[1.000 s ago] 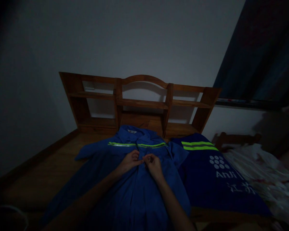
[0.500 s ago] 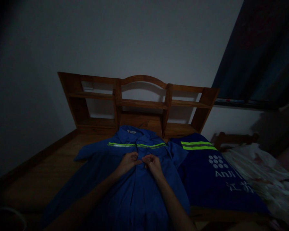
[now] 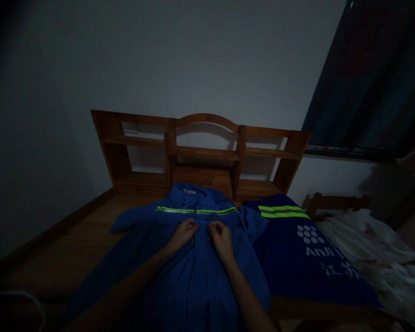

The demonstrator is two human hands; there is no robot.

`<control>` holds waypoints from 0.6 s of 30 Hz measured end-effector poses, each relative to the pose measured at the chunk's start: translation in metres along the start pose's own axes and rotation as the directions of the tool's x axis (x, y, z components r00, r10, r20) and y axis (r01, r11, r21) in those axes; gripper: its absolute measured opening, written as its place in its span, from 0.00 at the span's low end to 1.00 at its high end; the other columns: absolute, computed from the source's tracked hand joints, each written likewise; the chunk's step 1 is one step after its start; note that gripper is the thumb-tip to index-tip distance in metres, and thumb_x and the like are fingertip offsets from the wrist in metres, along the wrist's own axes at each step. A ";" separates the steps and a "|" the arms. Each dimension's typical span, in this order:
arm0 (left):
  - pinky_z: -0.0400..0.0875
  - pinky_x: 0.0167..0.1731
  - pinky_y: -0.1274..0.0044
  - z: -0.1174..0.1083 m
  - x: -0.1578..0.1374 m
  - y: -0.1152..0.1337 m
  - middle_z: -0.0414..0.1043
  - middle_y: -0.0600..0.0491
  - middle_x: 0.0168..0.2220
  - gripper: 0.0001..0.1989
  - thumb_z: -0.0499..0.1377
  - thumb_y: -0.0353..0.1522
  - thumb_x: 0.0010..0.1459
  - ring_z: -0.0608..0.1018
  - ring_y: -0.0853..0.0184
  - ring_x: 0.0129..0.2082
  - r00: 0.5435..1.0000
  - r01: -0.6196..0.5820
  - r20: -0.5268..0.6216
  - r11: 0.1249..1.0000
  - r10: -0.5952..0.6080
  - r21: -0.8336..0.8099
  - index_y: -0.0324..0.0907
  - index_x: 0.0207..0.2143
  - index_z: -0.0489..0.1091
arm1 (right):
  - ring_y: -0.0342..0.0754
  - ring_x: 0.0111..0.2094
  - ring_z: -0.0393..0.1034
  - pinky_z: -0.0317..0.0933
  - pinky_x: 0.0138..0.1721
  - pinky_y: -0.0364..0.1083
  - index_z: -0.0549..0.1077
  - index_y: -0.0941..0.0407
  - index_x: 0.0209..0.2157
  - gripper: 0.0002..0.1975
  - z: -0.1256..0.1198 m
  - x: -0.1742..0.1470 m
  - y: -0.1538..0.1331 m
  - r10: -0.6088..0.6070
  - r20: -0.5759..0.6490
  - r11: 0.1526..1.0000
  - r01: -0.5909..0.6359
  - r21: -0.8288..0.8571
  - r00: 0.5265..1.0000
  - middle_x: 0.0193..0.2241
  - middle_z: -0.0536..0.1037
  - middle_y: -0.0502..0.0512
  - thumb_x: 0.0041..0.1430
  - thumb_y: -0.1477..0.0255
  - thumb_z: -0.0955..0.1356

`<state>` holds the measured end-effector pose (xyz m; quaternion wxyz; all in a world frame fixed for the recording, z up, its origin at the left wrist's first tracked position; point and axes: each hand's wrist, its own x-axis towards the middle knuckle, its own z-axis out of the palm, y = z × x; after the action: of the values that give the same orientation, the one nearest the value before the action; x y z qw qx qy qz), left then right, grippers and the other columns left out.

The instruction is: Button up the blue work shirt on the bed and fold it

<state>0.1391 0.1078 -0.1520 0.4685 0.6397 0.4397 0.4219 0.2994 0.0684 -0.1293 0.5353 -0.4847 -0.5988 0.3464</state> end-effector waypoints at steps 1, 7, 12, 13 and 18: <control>0.57 0.16 0.82 -0.001 -0.001 0.001 0.65 0.57 0.20 0.11 0.53 0.40 0.54 0.68 0.71 0.16 0.999 -0.030 -0.026 0.999 0.031 0.031 0.40 0.31 0.62 | 0.45 0.27 0.68 0.62 0.30 0.43 0.71 0.59 0.33 0.11 0.000 -0.007 -0.008 -0.074 -0.021 0.992 0.071 -0.105 0.997 0.28 0.73 0.53 0.56 0.66 0.62; 0.58 0.22 0.82 -0.009 -0.005 0.016 0.67 0.57 0.21 0.12 0.53 0.39 0.55 0.69 0.71 0.21 0.978 -0.163 -0.107 0.975 0.180 0.147 0.39 0.32 0.67 | 0.45 0.36 0.66 0.59 0.39 0.44 0.70 0.54 0.34 0.08 -0.003 -0.079 -0.044 -0.260 0.176 0.858 0.311 -0.409 0.949 0.34 0.71 0.52 0.59 0.76 0.60; 0.66 0.40 0.76 -0.002 -0.039 0.033 0.74 0.49 0.38 0.16 0.56 0.38 0.53 0.75 0.64 0.39 0.985 -0.148 -0.071 0.978 0.160 0.147 0.42 0.43 0.69 | 0.47 0.37 0.66 0.60 0.40 0.45 0.70 0.54 0.36 0.11 -0.010 -0.118 -0.032 -0.234 0.169 0.820 0.287 -0.494 0.958 0.35 0.69 0.54 0.58 0.79 0.59; 0.65 0.43 0.76 0.001 -0.051 0.036 0.74 0.48 0.41 0.15 0.56 0.37 0.53 0.75 0.63 0.41 0.981 -0.158 -0.080 0.970 0.175 0.185 0.42 0.43 0.70 | 0.47 0.38 0.65 0.60 0.40 0.46 0.70 0.54 0.37 0.11 -0.010 -0.120 -0.030 -0.248 0.167 0.814 0.298 -0.499 0.954 0.36 0.69 0.55 0.58 0.79 0.59; 0.64 0.45 0.73 0.013 -0.113 0.040 0.73 0.47 0.41 0.13 0.50 0.35 0.58 0.74 0.62 0.42 0.980 -0.099 -0.131 0.939 0.150 0.331 0.42 0.41 0.71 | 0.48 0.40 0.64 0.59 0.43 0.48 0.70 0.54 0.39 0.12 -0.011 -0.126 -0.029 -0.301 0.219 0.759 0.372 -0.534 0.928 0.37 0.68 0.55 0.57 0.80 0.59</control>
<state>0.1289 -0.0103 -0.1307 0.2944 0.6996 0.4962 0.4215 0.2989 -0.0611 -0.1382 0.3834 -0.4840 -0.7826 0.0793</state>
